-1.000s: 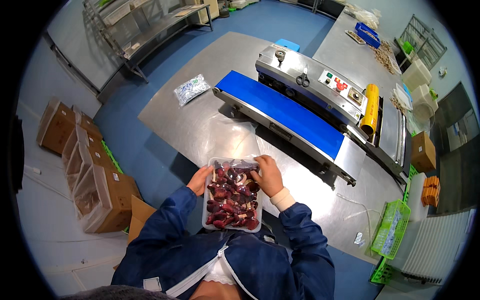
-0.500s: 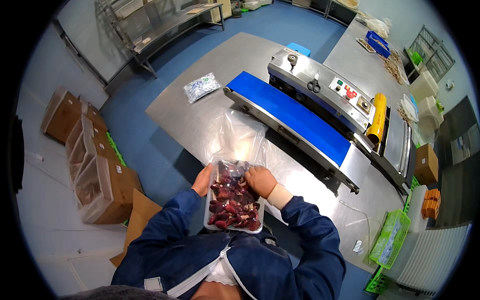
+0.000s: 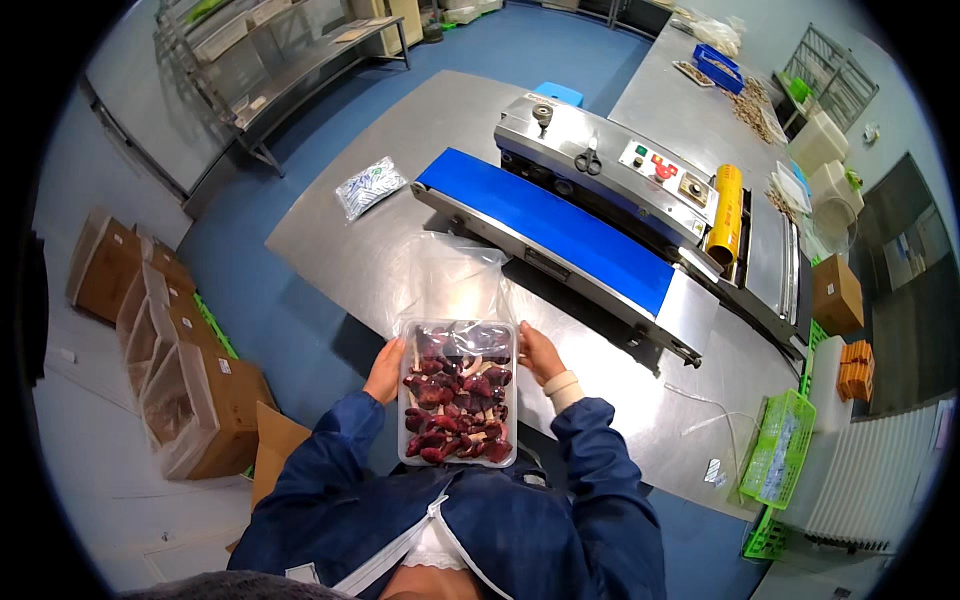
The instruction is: The person places a plastic bag on a table, cuts a label off a package with scissors, and then places a tray of dried red fruit into a vacuum sealer. After sealing, the person removes the tray and places it into a larger plastic bag.
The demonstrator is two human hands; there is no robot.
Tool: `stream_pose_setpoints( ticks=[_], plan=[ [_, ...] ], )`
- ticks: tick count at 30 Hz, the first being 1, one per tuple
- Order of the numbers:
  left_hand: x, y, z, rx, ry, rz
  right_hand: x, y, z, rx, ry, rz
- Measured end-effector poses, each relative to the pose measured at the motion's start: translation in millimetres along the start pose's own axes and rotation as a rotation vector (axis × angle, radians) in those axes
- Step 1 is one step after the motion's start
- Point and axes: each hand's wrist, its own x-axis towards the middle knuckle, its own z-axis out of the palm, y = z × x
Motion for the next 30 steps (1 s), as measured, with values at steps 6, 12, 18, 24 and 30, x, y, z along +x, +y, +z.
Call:
stream_pose_setpoints(
  ticks=[6, 12, 18, 24, 30],
  plan=[
    [1, -22, -20, 0.237, 0.119, 0.057, 2, 27, 25, 0.201, -0.105, -0.158],
    [-24, -29, -25, 0.112, 0.024, -0.026, -28, 37, 31, -0.065, -0.020, -0.233],
    [-27, -17, -21, 0.072, -0.035, -0.010, -7, 0, 17, -0.263, 0.061, -0.317],
    [-15, -14, -23, 0.214, -0.099, 0.025, 78, -54, 11, -0.621, 0.104, -0.386],
    [-29, -14, -25, 0.186, 0.050, 0.092, 57, -66, 29, -0.052, 0.186, -0.558]
  ],
)
